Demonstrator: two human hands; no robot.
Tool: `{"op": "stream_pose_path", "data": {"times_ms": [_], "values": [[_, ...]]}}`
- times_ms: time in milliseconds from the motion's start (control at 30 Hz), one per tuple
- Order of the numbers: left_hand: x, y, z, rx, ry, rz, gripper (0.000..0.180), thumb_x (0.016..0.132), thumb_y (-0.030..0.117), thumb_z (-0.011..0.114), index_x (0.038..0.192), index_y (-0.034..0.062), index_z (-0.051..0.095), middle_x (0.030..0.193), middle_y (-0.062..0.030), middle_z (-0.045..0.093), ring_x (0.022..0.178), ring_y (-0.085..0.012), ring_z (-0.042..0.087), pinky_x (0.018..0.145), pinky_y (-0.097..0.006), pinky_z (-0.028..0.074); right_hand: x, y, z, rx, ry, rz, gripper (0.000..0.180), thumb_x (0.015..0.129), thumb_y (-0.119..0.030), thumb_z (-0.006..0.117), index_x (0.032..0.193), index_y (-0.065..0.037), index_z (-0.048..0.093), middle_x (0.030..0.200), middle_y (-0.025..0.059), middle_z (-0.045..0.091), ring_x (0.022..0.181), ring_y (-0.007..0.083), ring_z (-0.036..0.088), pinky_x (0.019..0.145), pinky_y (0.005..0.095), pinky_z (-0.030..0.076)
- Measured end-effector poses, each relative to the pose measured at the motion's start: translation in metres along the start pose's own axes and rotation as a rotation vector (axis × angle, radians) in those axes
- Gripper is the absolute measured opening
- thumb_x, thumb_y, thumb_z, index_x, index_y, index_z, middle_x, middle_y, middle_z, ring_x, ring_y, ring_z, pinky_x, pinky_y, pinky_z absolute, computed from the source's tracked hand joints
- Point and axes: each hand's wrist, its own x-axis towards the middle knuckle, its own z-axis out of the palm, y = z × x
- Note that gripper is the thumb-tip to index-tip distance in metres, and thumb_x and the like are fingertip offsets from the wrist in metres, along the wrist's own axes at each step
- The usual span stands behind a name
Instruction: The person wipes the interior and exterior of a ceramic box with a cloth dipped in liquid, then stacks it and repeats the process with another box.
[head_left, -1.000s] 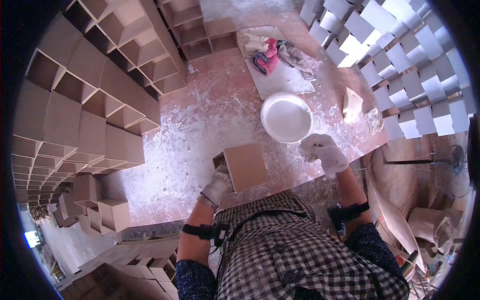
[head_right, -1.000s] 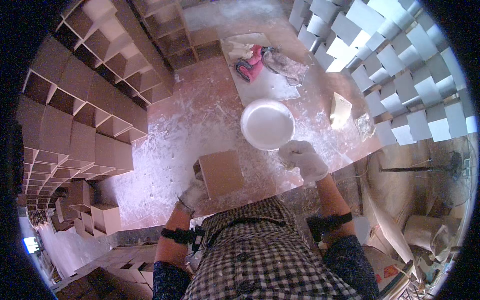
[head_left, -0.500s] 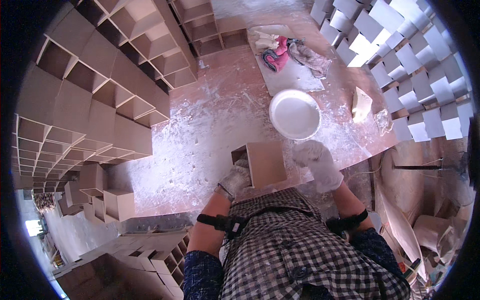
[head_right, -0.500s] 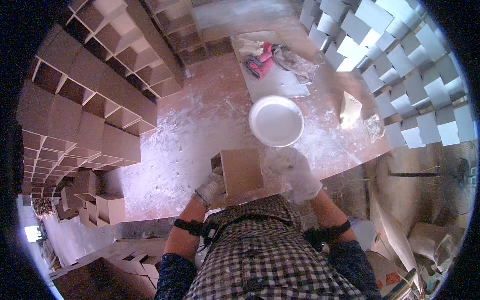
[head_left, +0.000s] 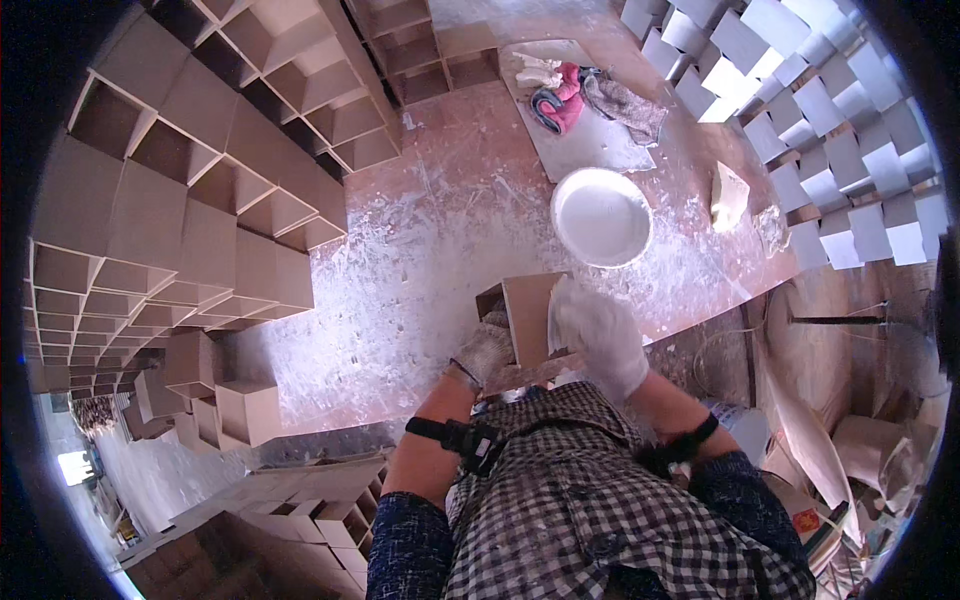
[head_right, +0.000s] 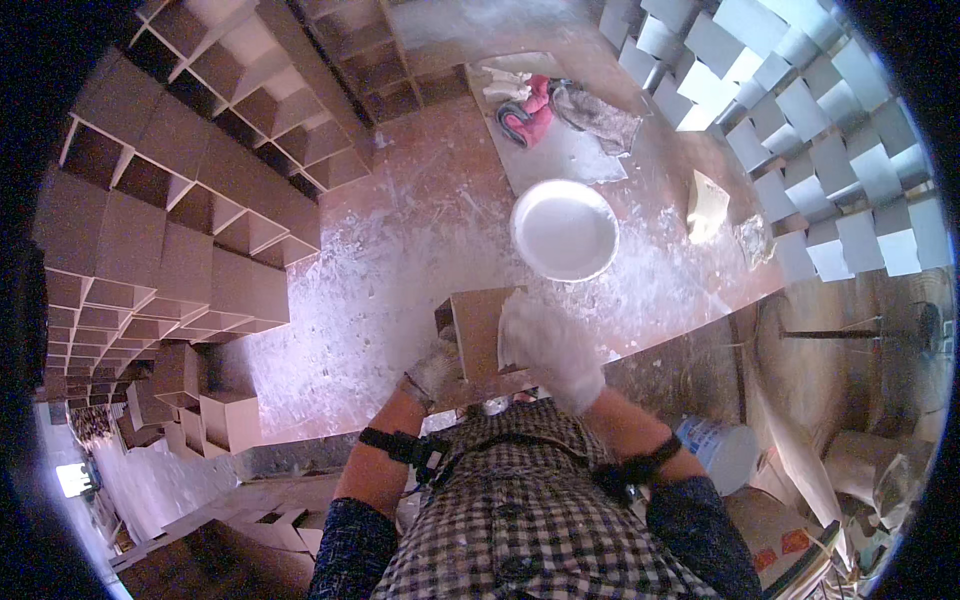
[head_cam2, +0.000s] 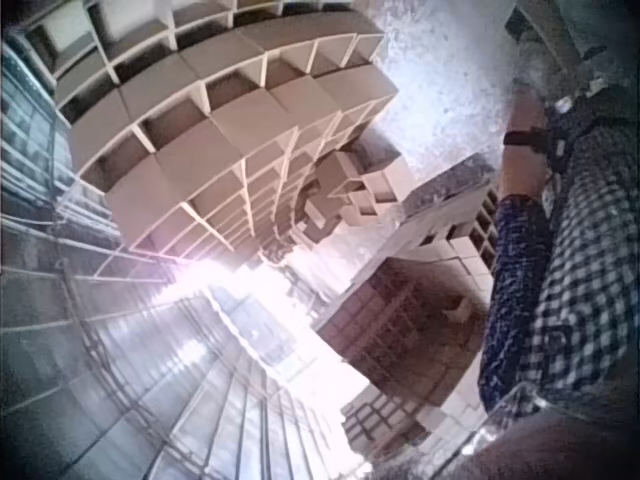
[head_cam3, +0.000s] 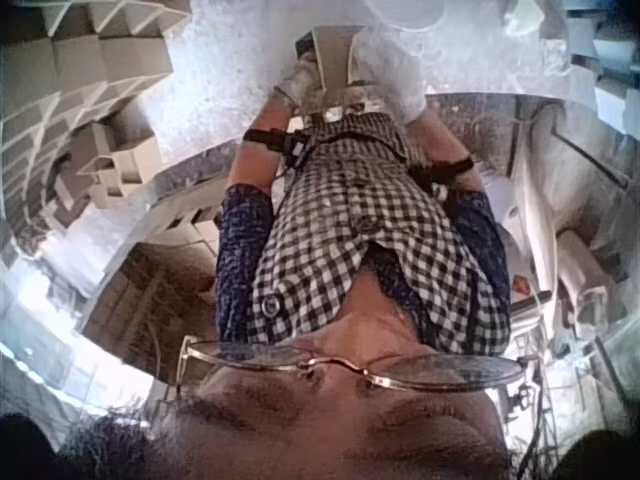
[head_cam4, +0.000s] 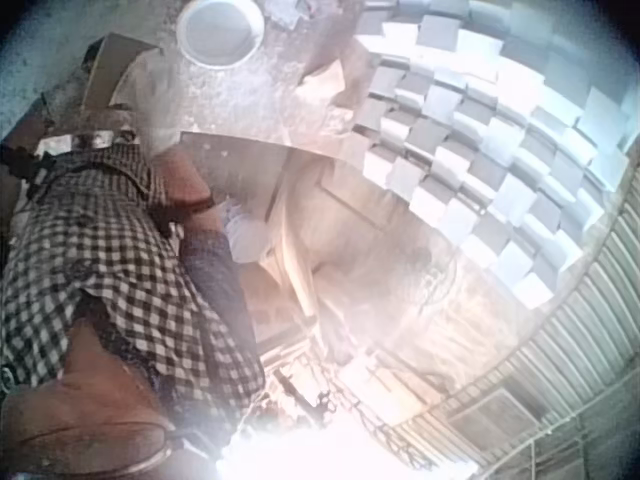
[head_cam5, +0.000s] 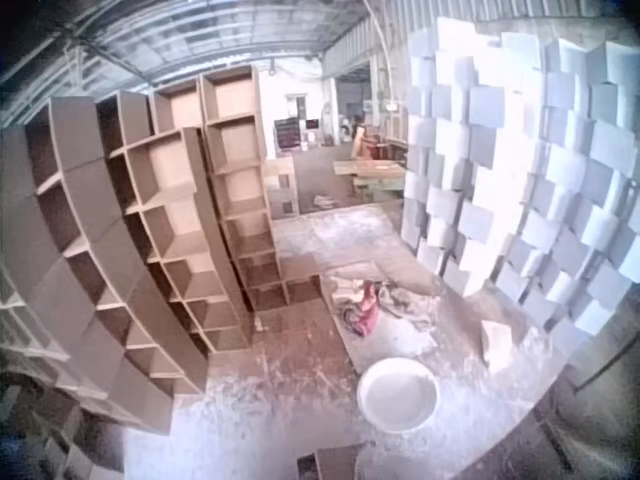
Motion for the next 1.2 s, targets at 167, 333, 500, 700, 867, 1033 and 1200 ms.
{"op": "stream_pose_path", "data": {"times_ms": [167, 333, 500, 700, 867, 1033, 1200], "values": [[0.005, 0.034, -0.018, 0.115, -0.123, -0.027, 0.042, 0.077, 0.029, 0.061, 0.111, 0.0047, 0.065, 0.112, -0.0189, 0.063, 0.11, -0.033, 0.056, 0.093, -0.04, 0.045, -0.029, -0.021, 0.0, -0.002, 0.072, -0.069, 0.022, 0.068, -0.006, 0.065, 0.089, -0.01, 0.06, 0.095, 0.0079, 0.06, 0.082, 0.0304, 0.06, 0.068, 0.0394, 0.051], [0.019, 0.031, -0.022, 0.165, -0.446, -0.18, 0.058, 0.08, 0.043, 0.06, 0.123, 0.0045, 0.058, 0.124, -0.022, 0.056, 0.119, -0.0373, 0.049, 0.1, -0.042, 0.039, 0.027, -0.01, -0.005, -0.089, -0.109, 0.218, 0.026, 0.07, -0.01, 0.063, 0.096, -0.01, 0.062, 0.101, 0.0087, 0.06, 0.092, 0.031, 0.06, 0.079, 0.0406, 0.05], [0.015, 0.048, -0.024, 0.386, -0.285, 0.04, 0.05, 0.075, 0.033, 0.075, 0.118, 0.0098, 0.063, 0.122, -0.0143, 0.059, 0.116, -0.0307, 0.054, 0.096, -0.039, 0.045, -0.023, -0.04, 0.012, -0.001, -0.091, 0.008, 0.023, 0.075, -0.018, 0.06, 0.096, -0.007, 0.061, 0.095, 0.0093, 0.061, 0.092, 0.0356, 0.057, 0.082, 0.0417, 0.048], [0.03, 0.071, -0.036, 0.201, -0.421, -0.147, 0.053, 0.076, 0.04, 0.071, 0.119, 0.0098, 0.061, 0.116, -0.0155, 0.061, 0.111, -0.0335, 0.056, 0.096, -0.041, 0.045, 0.035, -0.018, 0.009, 0.09, -0.103, 0.308, 0.011, 0.075, -0.014, 0.061, 0.086, -0.013, 0.058, 0.096, 0.0063, 0.058, 0.09, 0.027, 0.058, 0.076, 0.0458, 0.046], [0.019, 0.054, -0.021, 0.398, -0.08, 0.142, 0.042, 0.08, 0.038, 0.067, 0.11, 0.009, 0.064, 0.108, -0.0131, 0.065, 0.105, -0.0331, 0.059, 0.091, -0.042, 0.047, -0.006, -0.059, 0.003, 0.0, 0.091, -0.025, 0.015, 0.076, -0.016, 0.061, 0.09, -0.011, 0.057, 0.1, 0.0066, 0.059, 0.091, 0.0314, 0.057, 0.075, 0.0432, 0.046], [0.023, 0.047, -0.021, 0.337, -0.337, 0.1, 0.042, 0.081, 0.041, 0.066, 0.107, 0.0085, 0.064, 0.105, -0.0119, 0.065, 0.104, -0.0344, 0.058, 0.09, -0.043, 0.047, 0.029, -0.032, 0.014, 0.116, -0.031, 0.209, 0.022, 0.074, -0.015, 0.064, 0.095, -0.01, 0.061, 0.101, 0.0082, 0.061, 0.095, 0.0311, 0.059, 0.08, 0.0438, 0.047], [0.029, 0.065, -0.027, 0.452, -0.436, 0.003, 0.033, 0.083, 0.036, 0.064, 0.102, 0.009, 0.066, 0.101, -0.0112, 0.066, 0.098, -0.0315, 0.06, 0.087, -0.04, 0.048, 0.017, -0.033, 0.009, -0.045, -0.109, 0.046, 0.033, 0.071, -0.013, 0.066, 0.103, -0.01, 0.06, 0.102, 0.0094, 0.059, 0.094, 0.0286, 0.058, 0.081, 0.0433, 0.047]]}}
